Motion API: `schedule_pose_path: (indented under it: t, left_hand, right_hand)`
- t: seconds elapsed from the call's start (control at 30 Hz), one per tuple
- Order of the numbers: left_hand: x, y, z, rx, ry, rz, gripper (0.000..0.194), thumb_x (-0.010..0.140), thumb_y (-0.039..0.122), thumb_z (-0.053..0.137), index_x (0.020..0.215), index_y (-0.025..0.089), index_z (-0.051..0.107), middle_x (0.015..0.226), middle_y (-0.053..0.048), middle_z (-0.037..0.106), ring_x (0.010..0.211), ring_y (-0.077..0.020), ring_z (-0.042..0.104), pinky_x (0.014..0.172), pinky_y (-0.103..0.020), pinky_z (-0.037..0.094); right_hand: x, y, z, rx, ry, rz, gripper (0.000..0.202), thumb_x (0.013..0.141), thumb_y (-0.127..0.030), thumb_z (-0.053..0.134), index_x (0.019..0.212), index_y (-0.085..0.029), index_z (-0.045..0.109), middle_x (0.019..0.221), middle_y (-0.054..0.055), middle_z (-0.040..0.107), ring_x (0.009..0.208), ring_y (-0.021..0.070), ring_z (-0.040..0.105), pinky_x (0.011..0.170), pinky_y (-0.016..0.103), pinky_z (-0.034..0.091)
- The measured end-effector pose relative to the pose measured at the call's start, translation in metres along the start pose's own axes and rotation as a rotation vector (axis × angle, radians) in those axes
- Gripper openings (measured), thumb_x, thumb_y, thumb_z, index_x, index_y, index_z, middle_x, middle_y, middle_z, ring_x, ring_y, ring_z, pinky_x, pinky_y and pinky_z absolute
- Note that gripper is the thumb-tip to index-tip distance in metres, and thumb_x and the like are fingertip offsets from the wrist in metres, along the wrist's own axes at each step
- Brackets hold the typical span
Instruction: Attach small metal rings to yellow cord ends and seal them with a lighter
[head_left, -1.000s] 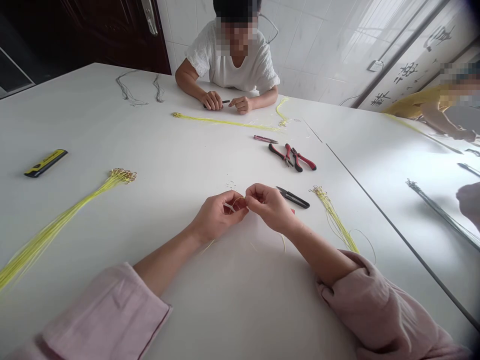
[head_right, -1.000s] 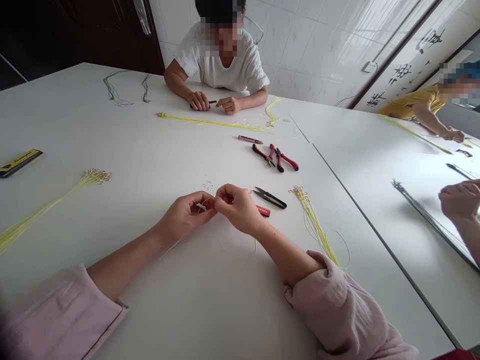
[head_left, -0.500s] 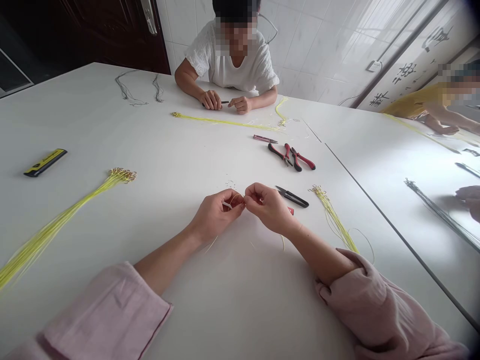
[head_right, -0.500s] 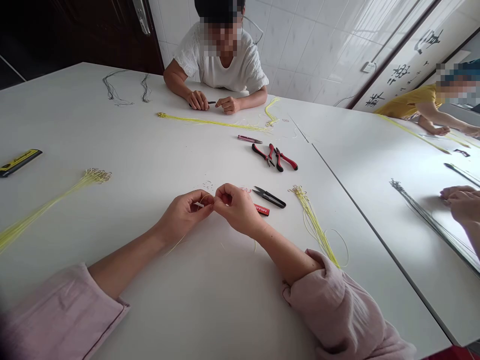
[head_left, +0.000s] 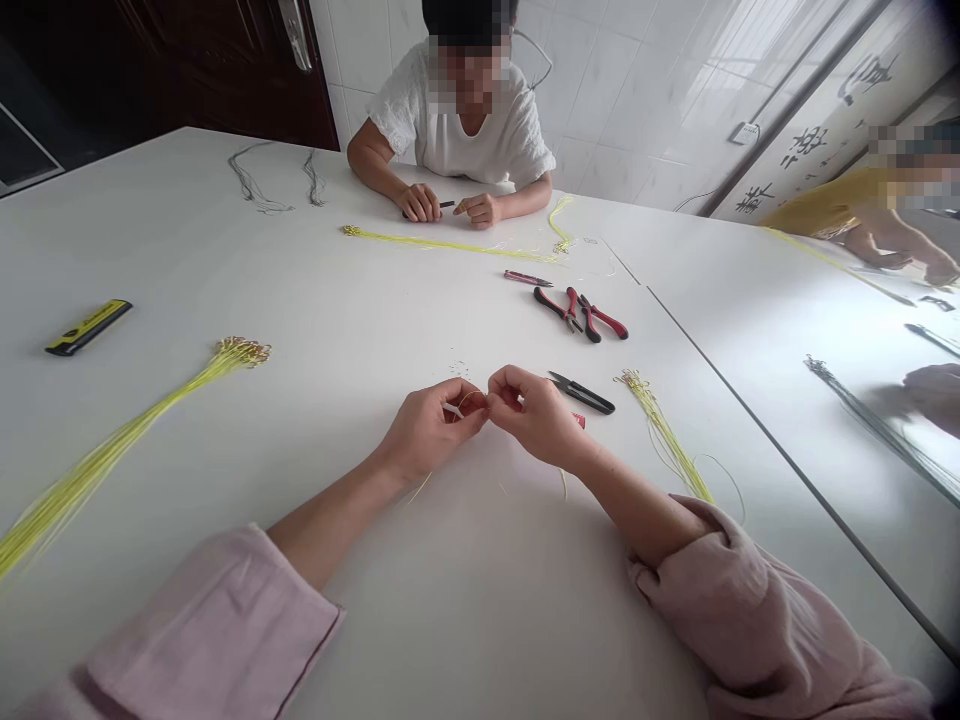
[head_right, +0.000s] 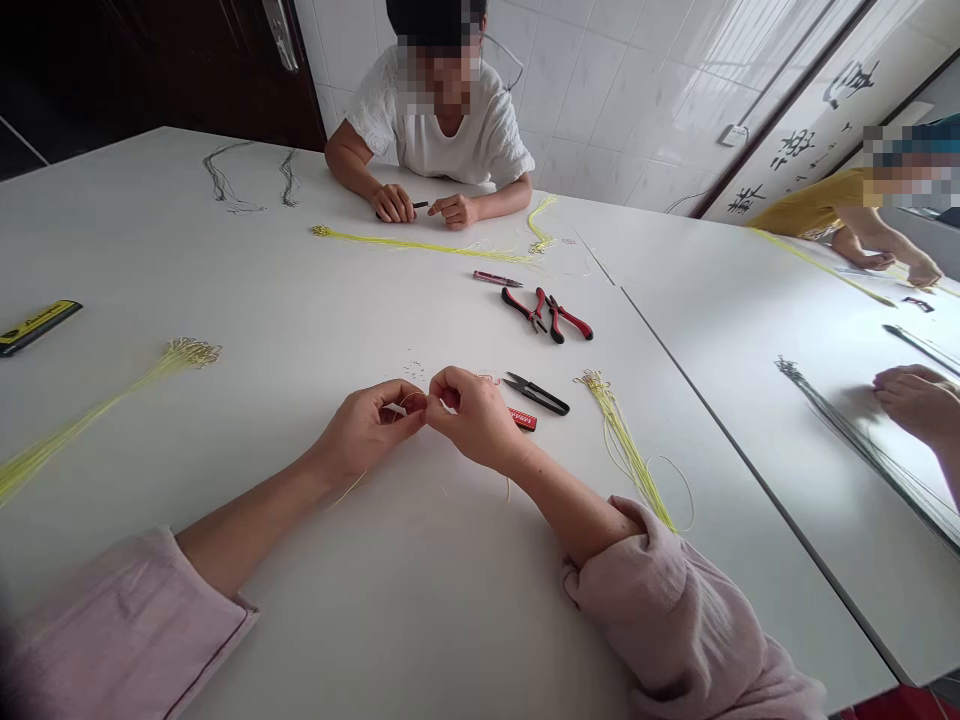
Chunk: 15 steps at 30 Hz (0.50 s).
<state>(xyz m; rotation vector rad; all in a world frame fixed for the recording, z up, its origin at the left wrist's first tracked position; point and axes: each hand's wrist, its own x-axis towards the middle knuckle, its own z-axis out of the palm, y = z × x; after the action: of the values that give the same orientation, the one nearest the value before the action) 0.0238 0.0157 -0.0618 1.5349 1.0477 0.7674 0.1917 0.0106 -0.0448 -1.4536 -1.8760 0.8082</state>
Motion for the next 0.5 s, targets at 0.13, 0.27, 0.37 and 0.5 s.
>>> schedule_pose_path:
  t: [0.13, 0.27, 0.37, 0.5]
  left_hand:
    - [0.0000, -0.0005, -0.0010, 0.019, 0.010, 0.005, 0.020, 0.085, 0.041, 0.054, 0.082, 0.021, 0.058, 0.082, 0.002, 0.057, 0.063, -0.0091, 0.045, 0.056, -0.024, 0.034]
    - [-0.0005, 0.0000, -0.0018, 0.014, -0.007, 0.003, 0.019, 0.085, 0.039, 0.054, 0.081, 0.021, 0.057, 0.080, 0.003, 0.055, 0.059, -0.0079, 0.040, 0.053, -0.023, 0.031]
    - [-0.0004, 0.0003, -0.0018, 0.007, -0.008, -0.005, 0.019, 0.084, 0.039, 0.055, 0.081, 0.021, 0.057, 0.079, 0.003, 0.054, 0.059, -0.0080, 0.039, 0.053, -0.023, 0.031]
    - [0.0002, 0.0001, -0.0017, 0.020, -0.003, -0.008, 0.018, 0.083, 0.038, 0.055, 0.080, 0.020, 0.057, 0.079, 0.002, 0.054, 0.060, -0.0087, 0.041, 0.053, -0.024, 0.032]
  right_hand:
    - [0.0002, -0.0003, -0.0008, 0.032, -0.016, 0.025, 0.008, 0.076, -0.024, 0.048, 0.070, -0.019, 0.046, 0.063, -0.005, 0.042, 0.057, 0.0088, 0.034, 0.058, 0.025, 0.031]
    - [0.0019, 0.0006, -0.0040, 0.031, -0.022, 0.014, 0.009, 0.076, -0.024, 0.049, 0.069, -0.019, 0.047, 0.063, -0.005, 0.042, 0.057, 0.0086, 0.034, 0.059, 0.025, 0.031]
    - [0.0024, 0.0006, -0.0056, 0.031, -0.040, -0.003, 0.008, 0.076, -0.023, 0.049, 0.069, -0.019, 0.047, 0.063, -0.005, 0.042, 0.056, 0.0082, 0.033, 0.059, 0.025, 0.031]
    - [0.0014, 0.0005, -0.0051, 0.025, -0.066, -0.006, 0.008, 0.076, -0.023, 0.048, 0.070, -0.019, 0.047, 0.062, -0.005, 0.042, 0.056, 0.0082, 0.033, 0.057, 0.024, 0.031]
